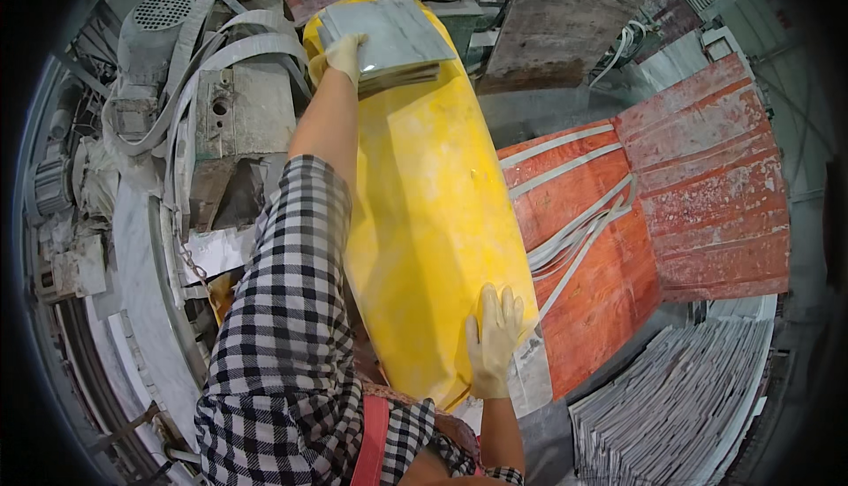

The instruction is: The person repeatedly rubs rectangular tiles against a yellow conveyor belt surface, flipping them to treat both sides. They handle tiles one at a time, stacking finished pieces on the belt and occasionally moving a red stool to adjust their position.

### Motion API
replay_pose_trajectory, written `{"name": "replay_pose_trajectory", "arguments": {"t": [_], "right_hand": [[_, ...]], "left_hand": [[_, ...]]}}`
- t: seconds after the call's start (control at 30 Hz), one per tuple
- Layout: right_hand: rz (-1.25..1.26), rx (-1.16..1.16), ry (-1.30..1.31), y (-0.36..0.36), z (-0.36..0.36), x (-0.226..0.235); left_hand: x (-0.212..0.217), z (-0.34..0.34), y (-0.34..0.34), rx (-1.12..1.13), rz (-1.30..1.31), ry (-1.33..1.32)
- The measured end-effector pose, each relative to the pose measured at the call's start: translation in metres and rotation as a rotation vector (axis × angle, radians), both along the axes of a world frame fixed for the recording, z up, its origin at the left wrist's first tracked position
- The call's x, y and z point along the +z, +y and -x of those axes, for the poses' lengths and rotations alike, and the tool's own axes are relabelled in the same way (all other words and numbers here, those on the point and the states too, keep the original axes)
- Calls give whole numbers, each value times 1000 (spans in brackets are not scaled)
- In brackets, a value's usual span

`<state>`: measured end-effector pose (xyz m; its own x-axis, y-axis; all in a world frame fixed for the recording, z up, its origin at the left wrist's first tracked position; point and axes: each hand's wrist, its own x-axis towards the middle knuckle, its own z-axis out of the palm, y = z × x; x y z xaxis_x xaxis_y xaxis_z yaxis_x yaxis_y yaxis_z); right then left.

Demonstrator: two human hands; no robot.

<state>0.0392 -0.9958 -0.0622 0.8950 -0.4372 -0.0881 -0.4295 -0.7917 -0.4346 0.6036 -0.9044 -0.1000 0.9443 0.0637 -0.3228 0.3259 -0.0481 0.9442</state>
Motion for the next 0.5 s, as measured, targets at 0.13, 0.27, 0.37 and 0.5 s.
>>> {"name": "replay_pose_trajectory", "arguments": {"t": [0.13, 0.27, 0.37, 0.5], "right_hand": [[0, -56, 11, 1, 0, -2], [20, -45, 21, 4, 0, -6], [24, -73, 12, 6, 3, -7], [-31, 10, -97, 4, 5, -6]], "left_hand": [[43, 13, 4, -142, -634, -66], [71, 36, -18, -357, -1493, -433], [71, 54, -43, -267, -1478, -568], [39, 92, -29, -429, -1308, -523]]}}
